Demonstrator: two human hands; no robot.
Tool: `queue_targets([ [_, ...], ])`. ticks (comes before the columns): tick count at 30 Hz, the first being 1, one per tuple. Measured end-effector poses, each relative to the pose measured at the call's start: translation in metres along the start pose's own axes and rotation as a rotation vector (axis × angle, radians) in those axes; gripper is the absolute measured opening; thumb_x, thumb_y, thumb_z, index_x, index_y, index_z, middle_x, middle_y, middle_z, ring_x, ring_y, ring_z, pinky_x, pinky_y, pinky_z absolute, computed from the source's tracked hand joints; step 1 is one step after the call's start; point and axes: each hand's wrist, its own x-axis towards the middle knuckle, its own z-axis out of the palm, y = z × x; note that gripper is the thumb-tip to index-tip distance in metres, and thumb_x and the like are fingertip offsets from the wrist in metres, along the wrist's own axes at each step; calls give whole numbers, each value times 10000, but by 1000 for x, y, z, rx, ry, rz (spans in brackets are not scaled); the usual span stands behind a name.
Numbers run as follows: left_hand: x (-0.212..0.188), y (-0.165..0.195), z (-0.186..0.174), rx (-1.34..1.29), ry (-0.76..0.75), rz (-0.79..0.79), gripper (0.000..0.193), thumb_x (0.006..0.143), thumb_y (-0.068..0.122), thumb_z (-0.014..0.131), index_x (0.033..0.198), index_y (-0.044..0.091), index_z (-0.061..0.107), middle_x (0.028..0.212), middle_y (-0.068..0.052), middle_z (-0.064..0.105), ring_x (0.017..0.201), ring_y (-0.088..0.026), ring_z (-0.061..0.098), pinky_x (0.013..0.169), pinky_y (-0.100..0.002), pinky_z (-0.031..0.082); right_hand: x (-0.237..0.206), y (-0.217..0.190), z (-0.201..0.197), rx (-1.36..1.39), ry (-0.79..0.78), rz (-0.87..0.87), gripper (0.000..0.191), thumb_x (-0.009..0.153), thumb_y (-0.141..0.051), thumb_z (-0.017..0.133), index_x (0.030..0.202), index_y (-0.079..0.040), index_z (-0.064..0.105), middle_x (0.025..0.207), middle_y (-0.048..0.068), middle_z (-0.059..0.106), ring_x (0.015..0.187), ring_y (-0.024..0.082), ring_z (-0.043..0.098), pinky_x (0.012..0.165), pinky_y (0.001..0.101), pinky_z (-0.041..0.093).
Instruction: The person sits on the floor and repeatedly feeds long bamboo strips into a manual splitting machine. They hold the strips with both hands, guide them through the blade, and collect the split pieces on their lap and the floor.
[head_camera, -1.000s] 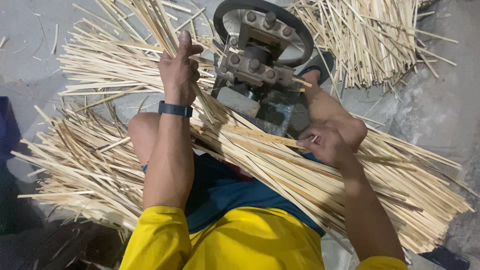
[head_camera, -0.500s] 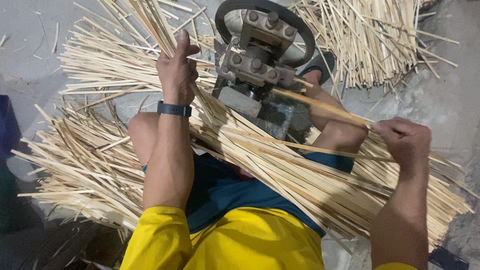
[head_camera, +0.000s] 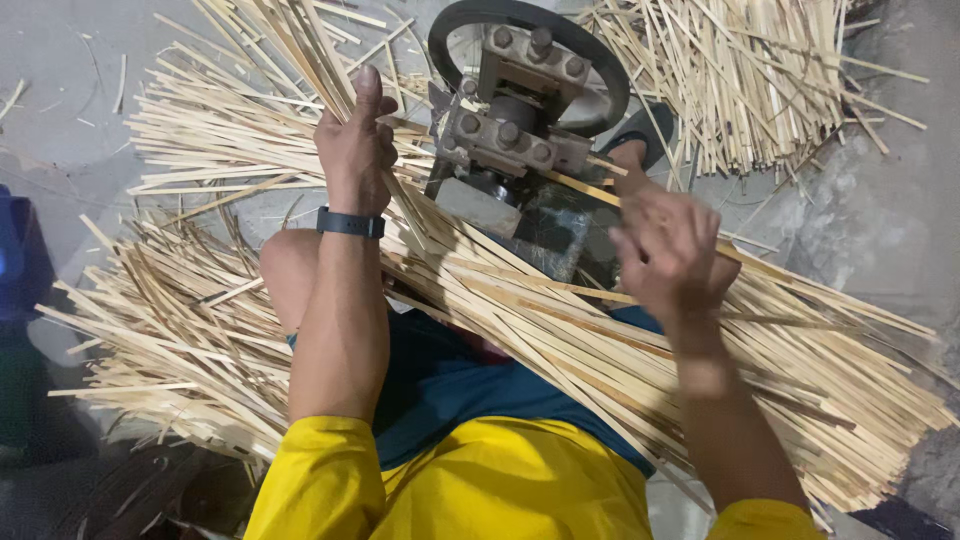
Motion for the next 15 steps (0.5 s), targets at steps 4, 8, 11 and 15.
queue_targets([
  [4, 0, -2, 0, -21, -24, 20, 517, 858, 452, 834, 1043, 31, 598, 890, -126, 713, 531, -57, 543, 398, -211, 426, -14, -17, -3, 389, -361, 186, 248, 861, -217, 809, 1024, -32, 778, 932, 141, 716, 818, 217, 675, 702, 379, 529],
  [8, -1, -3, 1, 1, 4, -6, 511, 867, 449, 824, 1029, 30, 580, 890, -125, 728, 519, -67, 550, 394, -213, 433, -41, -10, -6, 648, -552, 407, 204, 902, -224, 794, 1019, -58, 781, 861, 101, 726, 721, 179, 667, 633, 336, 527],
  [11, -2, -1, 1, 3, -21, 8, 512, 853, 461, 831, 1041, 38, 613, 879, -109, 711, 515, -50, 519, 385, -206, 394, -52, 16, -12, 398, -277, 121, 188, 921, -216, 796, 1017, -55, 782, 851, 92, 726, 724, 168, 670, 637, 317, 531],
  [15, -3, 0, 1, 20, 4, 4, 523, 838, 478, 828, 1021, 41, 608, 885, -115, 730, 502, -60, 536, 376, -212, 414, -60, 62, -32, 452, -284, 316, 169, 948, -204, 798, 1015, -49, 783, 839, 81, 726, 727, 153, 675, 643, 293, 537],
])
